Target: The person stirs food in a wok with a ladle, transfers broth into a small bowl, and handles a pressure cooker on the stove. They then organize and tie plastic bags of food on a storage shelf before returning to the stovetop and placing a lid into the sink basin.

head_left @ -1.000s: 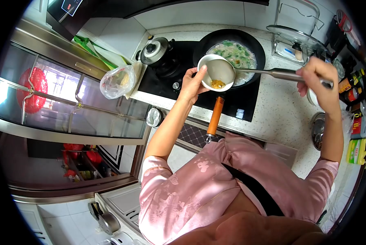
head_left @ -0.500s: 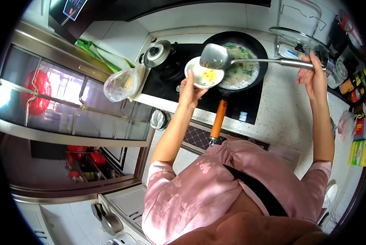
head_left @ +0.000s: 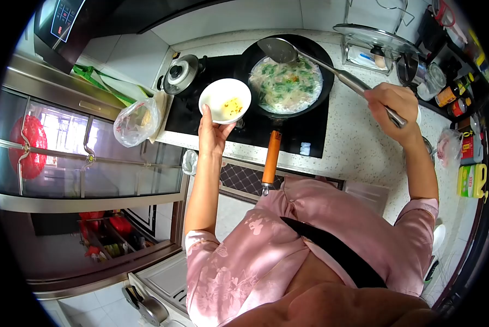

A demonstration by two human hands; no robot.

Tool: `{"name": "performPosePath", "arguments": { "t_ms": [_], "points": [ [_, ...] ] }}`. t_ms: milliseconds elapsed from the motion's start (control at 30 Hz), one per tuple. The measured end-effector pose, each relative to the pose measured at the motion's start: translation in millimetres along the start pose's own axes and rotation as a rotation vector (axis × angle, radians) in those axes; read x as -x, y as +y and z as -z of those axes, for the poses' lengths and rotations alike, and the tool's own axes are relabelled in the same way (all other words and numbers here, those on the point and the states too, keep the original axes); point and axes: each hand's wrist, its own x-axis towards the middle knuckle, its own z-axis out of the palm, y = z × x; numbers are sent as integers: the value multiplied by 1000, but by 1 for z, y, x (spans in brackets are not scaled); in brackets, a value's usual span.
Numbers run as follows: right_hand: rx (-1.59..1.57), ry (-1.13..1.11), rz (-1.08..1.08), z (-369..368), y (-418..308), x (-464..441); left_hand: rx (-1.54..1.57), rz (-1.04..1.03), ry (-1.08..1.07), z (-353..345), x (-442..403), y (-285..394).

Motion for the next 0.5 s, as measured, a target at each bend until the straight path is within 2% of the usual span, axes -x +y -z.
{"name": "performPosePath", "arguments": {
  "t_ms": [133,200,233,300,333,433,500],
  "points": [
    [-15,45,59,2,2,2,2,0,-32,-2,-1,-2],
    [-74,149,-84,-5,8,11,7,2,-32,-5,-1,-2],
    [-72,148,-84,-11,14,17,5,4,-46,-7,-1,-1],
    [-386,352,-652,-20,32,25,4,3,-58,-11,-1,-3],
    [-413,456,-773,-17,43,24,5,-7,-64,-13,-1,-4],
    [-641,635,-884,-2,67,37,-9,-22,-94,-14,-1,-3],
    [-732,650,-818,12,58,34,-53,-35,-66,-18,-1,-4]
  ]
}}
